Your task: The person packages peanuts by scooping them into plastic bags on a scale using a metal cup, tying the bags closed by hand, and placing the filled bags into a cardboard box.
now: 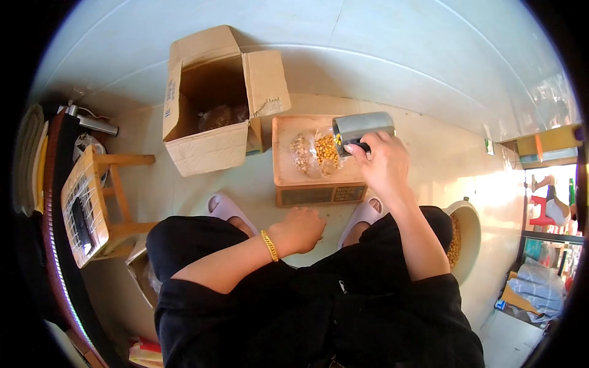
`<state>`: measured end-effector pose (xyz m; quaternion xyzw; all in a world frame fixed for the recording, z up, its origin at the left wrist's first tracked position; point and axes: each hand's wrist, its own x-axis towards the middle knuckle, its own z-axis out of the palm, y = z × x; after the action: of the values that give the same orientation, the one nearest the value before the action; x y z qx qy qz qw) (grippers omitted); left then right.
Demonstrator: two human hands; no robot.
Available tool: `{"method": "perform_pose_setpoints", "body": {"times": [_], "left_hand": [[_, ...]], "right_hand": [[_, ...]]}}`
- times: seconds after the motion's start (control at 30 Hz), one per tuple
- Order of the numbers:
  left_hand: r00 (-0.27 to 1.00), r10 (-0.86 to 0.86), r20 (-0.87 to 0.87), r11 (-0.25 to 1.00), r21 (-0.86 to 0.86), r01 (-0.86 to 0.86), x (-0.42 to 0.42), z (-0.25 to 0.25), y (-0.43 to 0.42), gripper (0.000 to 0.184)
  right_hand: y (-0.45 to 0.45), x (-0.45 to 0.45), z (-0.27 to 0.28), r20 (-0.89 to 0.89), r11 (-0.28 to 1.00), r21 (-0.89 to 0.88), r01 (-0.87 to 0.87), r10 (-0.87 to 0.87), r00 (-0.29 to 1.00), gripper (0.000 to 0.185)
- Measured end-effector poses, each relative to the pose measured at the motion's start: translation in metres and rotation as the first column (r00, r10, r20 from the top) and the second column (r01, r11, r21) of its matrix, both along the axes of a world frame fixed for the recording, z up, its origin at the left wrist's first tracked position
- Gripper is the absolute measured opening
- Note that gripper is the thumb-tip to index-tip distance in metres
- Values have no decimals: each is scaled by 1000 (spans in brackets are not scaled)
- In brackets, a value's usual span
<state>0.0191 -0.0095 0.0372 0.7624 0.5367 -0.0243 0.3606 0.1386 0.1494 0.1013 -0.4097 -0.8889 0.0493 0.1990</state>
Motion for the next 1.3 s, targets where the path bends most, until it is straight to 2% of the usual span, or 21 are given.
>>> {"method": "perform_pose_setpoints", "body": {"times": [0.23, 0.43, 0.67, 0.73, 0.97, 1.03, 1.3], "left_hand": [[1000, 4, -23, 999, 35, -4, 0, -5, -5, 28], [1000, 7, -17, 1000, 18, -6, -2, 0, -2, 27], [1000, 18, -14, 999, 40, -18, 0, -3, -4, 28], [1000, 20, -19, 999, 49, -19, -1, -3, -4, 29], [999, -15, -43, 1000, 23, 16, 1, -4, -1, 29], [999, -15, -50, 998, 55, 18, 1, -7, -3, 29], [997, -19, -72, 999, 39, 22, 0, -5, -2, 30]], "right_hand": [[-8, -1, 5, -38, 1000, -16, 0, 0, 999, 20], [2, -1, -7, 45, 1000, 10, 11, -12, 999, 20], [-4, -3, -2, 56, 1000, -22, 2, -1, 998, 21], [-6, -3, 0, -5, 999, -47, -14, 14, 1000, 21], [1, -3, -2, 39, 999, -36, 20, -19, 999, 22], [0, -4, -1, -28, 987, -153, 40, -44, 999, 23], [-3, -3, 0, -17, 995, -102, 8, -10, 1000, 22]]}}
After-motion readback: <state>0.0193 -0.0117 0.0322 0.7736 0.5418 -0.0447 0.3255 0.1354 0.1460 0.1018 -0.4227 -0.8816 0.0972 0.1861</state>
